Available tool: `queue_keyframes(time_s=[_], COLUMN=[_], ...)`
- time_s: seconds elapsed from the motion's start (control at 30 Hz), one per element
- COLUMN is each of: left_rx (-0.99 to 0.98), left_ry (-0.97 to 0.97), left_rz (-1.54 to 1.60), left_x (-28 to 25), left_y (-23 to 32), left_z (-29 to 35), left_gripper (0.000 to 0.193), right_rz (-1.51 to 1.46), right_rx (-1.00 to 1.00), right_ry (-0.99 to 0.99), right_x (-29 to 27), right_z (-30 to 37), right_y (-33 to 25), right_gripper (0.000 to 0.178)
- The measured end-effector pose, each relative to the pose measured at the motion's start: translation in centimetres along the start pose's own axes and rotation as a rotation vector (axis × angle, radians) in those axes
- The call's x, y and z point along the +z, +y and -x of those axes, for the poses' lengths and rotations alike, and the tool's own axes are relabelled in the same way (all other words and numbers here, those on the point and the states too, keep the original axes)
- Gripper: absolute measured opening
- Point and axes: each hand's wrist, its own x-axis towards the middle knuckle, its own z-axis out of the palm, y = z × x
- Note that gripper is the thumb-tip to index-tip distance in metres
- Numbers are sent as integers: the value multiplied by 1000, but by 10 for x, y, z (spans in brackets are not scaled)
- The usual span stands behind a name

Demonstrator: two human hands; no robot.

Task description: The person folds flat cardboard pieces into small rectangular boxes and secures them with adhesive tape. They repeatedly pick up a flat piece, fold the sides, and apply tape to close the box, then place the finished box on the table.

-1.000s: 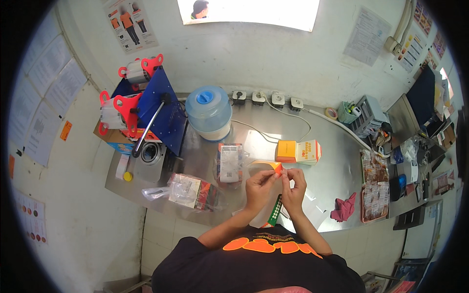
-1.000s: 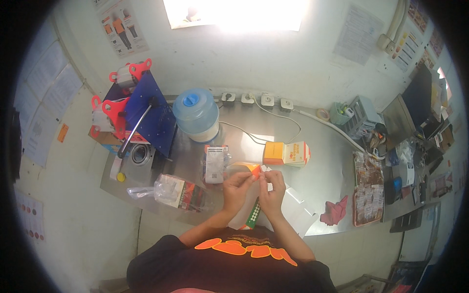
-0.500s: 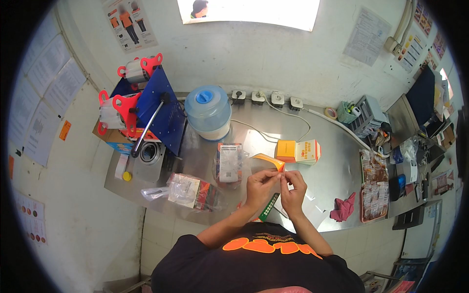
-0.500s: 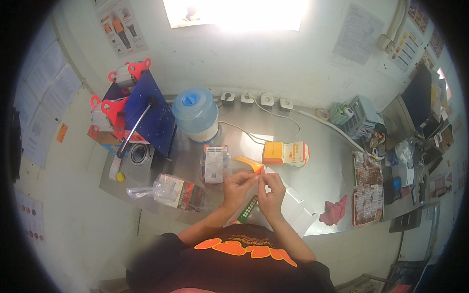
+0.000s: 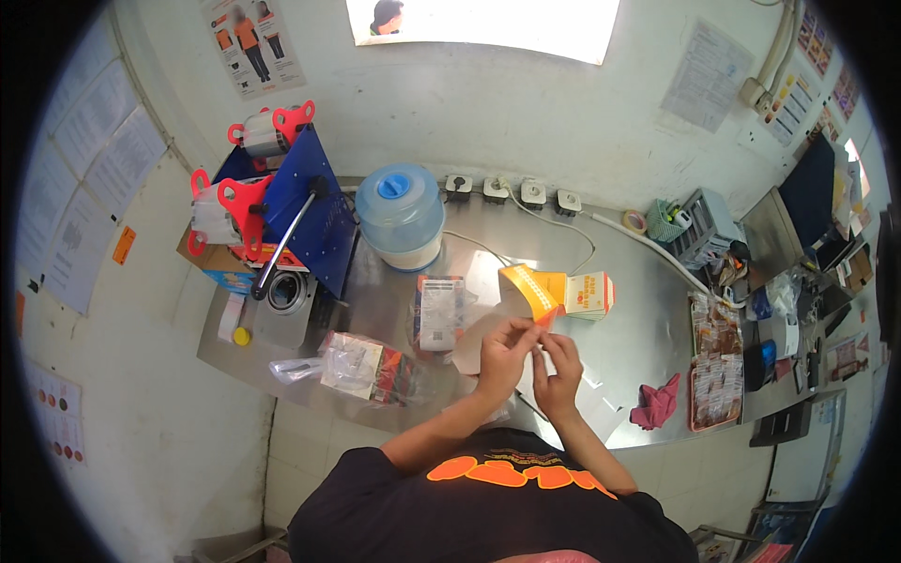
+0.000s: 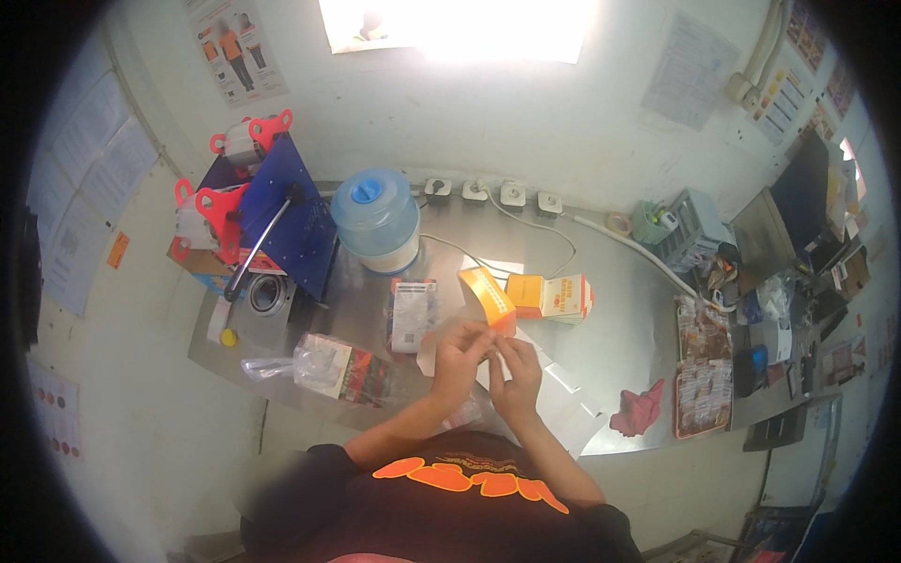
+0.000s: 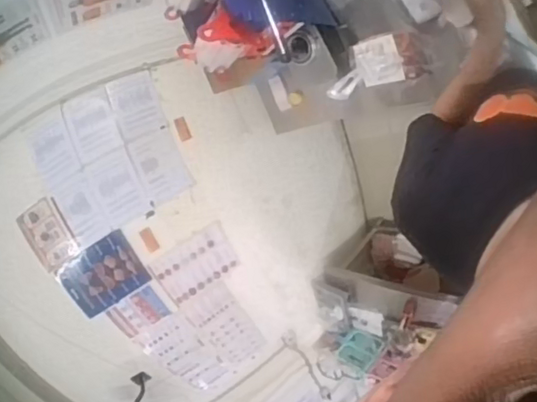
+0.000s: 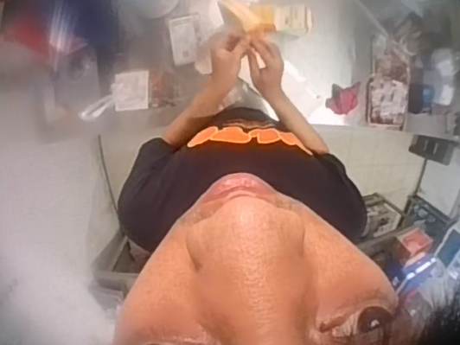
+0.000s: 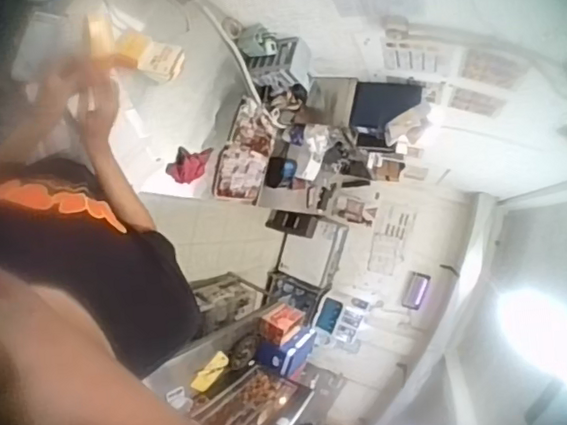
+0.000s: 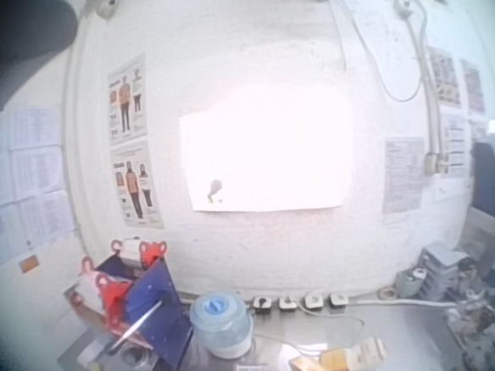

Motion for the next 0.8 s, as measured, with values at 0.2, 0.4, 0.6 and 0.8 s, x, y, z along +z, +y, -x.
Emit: queue_keyframes(time_s=[0.2, 0.4, 0.6, 0.8], left_rx=[-128, -196, 418, -39], left_ry=[156, 3, -108, -89], left_rz=[726, 651, -134, 258], left_x=[-14, -30, -14, 9], left_y=[14, -17, 18, 3], left_z=[-28, -35, -25, -34], left_gripper=[29, 41, 56, 37], right_rz=[-1134, -1599, -1000, -652], right_rx=[855, 864, 765, 409], right_ry=[-241, -50, -36, 79], right_x=[8, -19, -35, -16], right_z=[17, -18, -32, -36], right_y=[20, 15, 32, 10], right_gripper=[52, 49, 41, 20])
